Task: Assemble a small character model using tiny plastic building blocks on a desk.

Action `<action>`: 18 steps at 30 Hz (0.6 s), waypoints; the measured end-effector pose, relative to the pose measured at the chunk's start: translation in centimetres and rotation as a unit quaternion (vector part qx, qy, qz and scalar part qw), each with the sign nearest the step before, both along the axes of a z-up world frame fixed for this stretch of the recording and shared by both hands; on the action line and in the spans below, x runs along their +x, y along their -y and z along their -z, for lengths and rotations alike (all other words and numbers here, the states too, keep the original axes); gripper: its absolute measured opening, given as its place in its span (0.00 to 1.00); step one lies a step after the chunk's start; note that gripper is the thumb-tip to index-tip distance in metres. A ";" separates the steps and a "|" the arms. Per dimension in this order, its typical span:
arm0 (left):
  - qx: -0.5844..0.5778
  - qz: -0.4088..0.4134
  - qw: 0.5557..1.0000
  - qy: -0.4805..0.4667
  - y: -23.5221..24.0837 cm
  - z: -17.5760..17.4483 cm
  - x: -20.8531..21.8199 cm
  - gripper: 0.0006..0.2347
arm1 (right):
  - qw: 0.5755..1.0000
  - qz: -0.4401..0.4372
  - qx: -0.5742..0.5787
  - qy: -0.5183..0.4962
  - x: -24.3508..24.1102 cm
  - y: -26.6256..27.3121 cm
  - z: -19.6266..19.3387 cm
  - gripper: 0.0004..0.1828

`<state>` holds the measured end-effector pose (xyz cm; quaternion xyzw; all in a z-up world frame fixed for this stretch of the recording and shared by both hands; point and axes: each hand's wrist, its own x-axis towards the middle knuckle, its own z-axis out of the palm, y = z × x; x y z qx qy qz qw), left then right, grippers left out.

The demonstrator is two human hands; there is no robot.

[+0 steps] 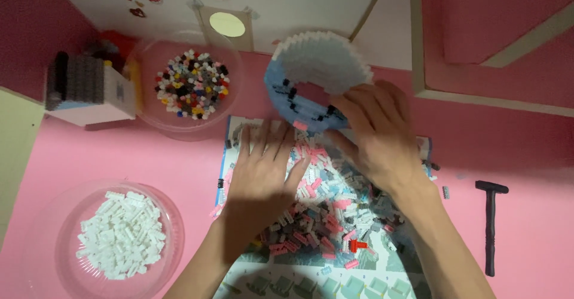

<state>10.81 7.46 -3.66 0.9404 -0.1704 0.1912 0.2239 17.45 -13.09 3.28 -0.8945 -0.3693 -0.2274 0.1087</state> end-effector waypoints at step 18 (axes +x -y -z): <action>-0.020 0.057 0.998 -0.011 2.9 1.3 3.8 0.30 | 0.994 0.047 0.095 0.030 -3.1 5.3 1.7 0.29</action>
